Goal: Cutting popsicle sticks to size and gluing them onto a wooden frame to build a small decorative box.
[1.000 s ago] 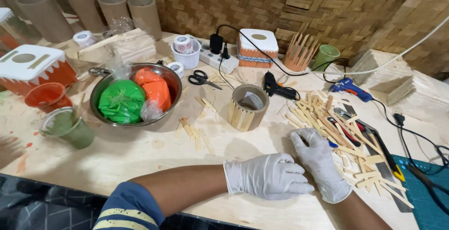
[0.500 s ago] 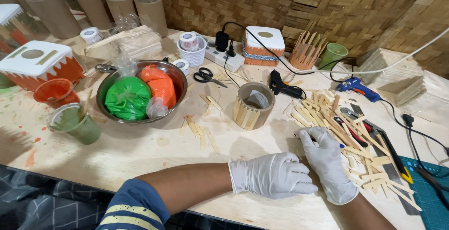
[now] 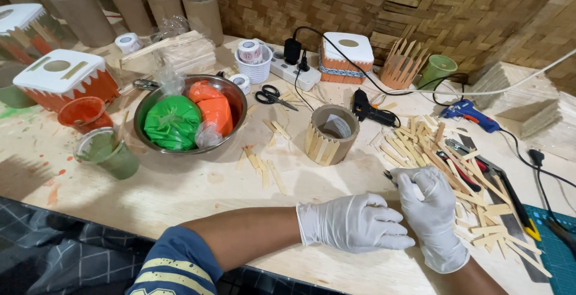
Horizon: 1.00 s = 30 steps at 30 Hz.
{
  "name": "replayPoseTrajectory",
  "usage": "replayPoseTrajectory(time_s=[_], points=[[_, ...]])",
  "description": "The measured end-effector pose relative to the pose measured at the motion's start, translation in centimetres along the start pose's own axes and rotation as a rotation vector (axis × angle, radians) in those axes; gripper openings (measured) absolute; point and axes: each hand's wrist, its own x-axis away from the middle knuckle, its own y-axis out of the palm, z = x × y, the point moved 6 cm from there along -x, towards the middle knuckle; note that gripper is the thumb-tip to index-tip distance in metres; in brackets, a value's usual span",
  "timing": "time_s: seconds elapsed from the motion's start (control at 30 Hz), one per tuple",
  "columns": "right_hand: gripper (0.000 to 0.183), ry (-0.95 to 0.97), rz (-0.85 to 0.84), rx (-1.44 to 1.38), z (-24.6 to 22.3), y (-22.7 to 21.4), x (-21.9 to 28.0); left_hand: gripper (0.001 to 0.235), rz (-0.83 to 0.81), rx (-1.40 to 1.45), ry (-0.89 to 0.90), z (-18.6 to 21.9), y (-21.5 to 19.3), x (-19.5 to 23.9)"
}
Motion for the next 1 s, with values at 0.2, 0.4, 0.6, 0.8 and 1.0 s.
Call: replayPoseTrajectory(time_s=[0.2,0.4,0.6,0.8,1.0], points=[[0.025,0.009,0.185,-0.037,-1.4,-3.2,-2.1,0.025,-0.007,0.017,-0.001,-0.1,-0.7,-0.6],[0.020,0.676,0.322,-0.264,4.2,-7.8,-4.3,0.020,-0.104,0.111,-0.027,-0.6,-1.0,-1.6],[0.015,1.015,-0.065,-0.272,11.8,-6.4,-2.1,0.027,-0.161,0.123,-0.071,-1.1,0.2,-0.8],[0.014,1.009,-0.229,0.200,14.5,-7.9,-0.9,0.017,-0.133,0.163,-0.108,-1.5,1.7,1.0],[0.033,0.998,-0.344,0.505,15.8,-9.8,-0.3,0.014,-0.092,0.054,-0.187,-2.5,2.1,1.6]])
